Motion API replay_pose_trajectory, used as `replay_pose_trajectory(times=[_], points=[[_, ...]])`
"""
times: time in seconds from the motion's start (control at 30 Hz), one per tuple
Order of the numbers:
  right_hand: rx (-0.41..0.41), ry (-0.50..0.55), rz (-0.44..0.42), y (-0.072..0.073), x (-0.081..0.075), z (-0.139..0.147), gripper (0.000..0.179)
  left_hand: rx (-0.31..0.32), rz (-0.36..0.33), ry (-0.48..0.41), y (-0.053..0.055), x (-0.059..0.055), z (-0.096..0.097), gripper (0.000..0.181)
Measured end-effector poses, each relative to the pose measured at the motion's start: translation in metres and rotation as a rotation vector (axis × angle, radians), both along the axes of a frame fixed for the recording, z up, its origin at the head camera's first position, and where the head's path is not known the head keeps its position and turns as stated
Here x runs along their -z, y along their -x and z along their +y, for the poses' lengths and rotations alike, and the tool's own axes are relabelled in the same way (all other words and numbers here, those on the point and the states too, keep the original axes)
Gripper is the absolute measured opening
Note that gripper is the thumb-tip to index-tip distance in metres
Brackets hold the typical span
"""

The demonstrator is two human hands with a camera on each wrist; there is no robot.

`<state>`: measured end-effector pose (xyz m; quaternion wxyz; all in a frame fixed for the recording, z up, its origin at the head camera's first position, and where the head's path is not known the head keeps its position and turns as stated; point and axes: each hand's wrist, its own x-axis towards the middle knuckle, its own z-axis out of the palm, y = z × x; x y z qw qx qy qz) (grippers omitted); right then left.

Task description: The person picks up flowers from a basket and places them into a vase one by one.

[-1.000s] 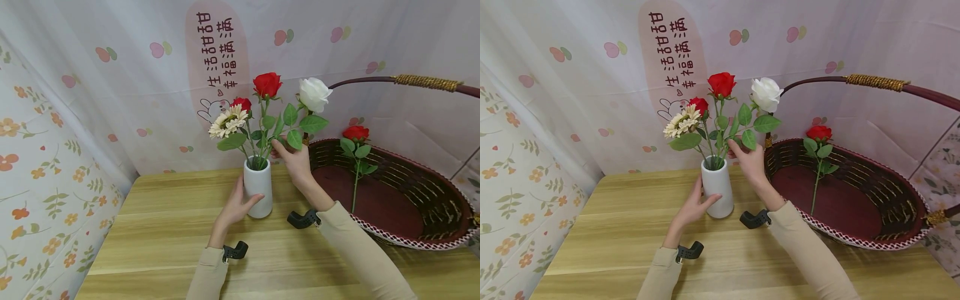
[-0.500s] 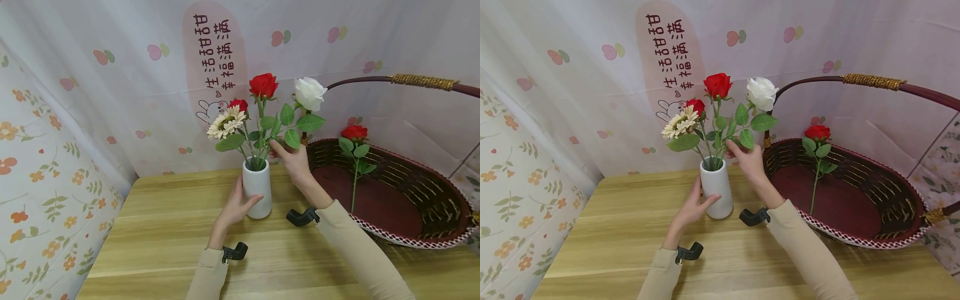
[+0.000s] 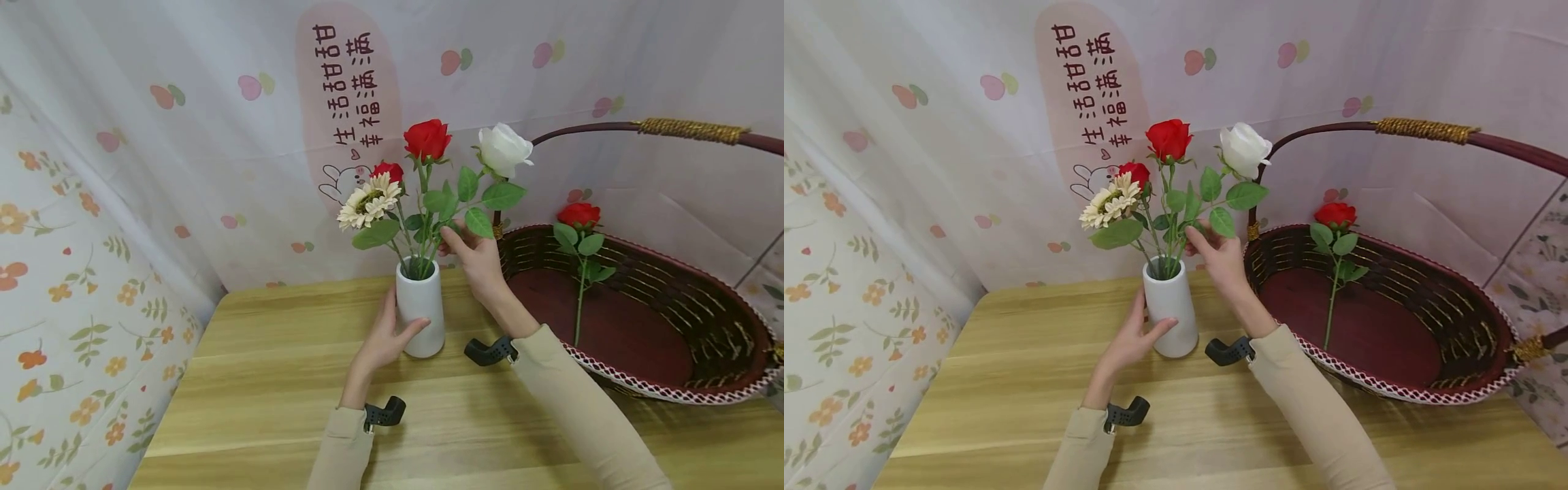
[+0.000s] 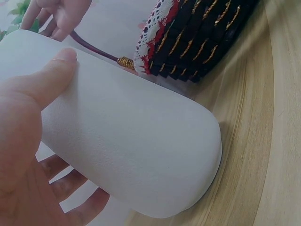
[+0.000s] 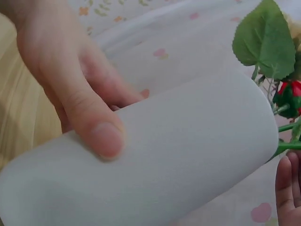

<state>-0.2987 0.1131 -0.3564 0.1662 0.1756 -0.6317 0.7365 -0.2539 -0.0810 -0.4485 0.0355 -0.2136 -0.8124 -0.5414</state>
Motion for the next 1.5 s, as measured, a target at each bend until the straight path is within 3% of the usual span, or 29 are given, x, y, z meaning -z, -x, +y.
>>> replay_pose_trajectory(times=[0.23,0.5,0.7,0.87,1.03,1.2,1.5], points=[[-0.05,0.039,-0.164,0.0003,0.0067,-0.0021,0.052,0.0,-0.015,-0.002,-0.0007,0.0012,-0.0029,0.094],[-0.01,0.036,-0.168,-0.0005,0.0065,-0.0047,0.048,0.001,-0.013,0.002,-0.0016,0.0008,-0.0033,0.094],[-0.003,0.086,-0.206,-0.0024,0.0067,-0.0056,0.069,0.001,-0.021,0.011,-0.0006,0.0008,-0.0031,0.094],[0.005,0.104,-0.186,-0.0029,0.0082,-0.0071,0.059,0.004,-0.023,0.012,-0.0003,0.0014,-0.0028,0.094],[0.038,0.06,-0.15,-0.0036,0.0065,-0.008,0.014,0.004,0.0,0.013,-0.0003,0.0014,-0.002,0.094],[0.118,-0.019,-0.099,-0.004,0.0016,-0.0067,0.016,0.005,-0.018,0.024,-0.0003,-0.0008,-0.0026,0.095],[0.077,-0.035,-0.154,-0.0038,0.0078,-0.0096,0.021,-0.001,-0.034,0.014,-0.0022,-0.0009,-0.0029,0.093]])
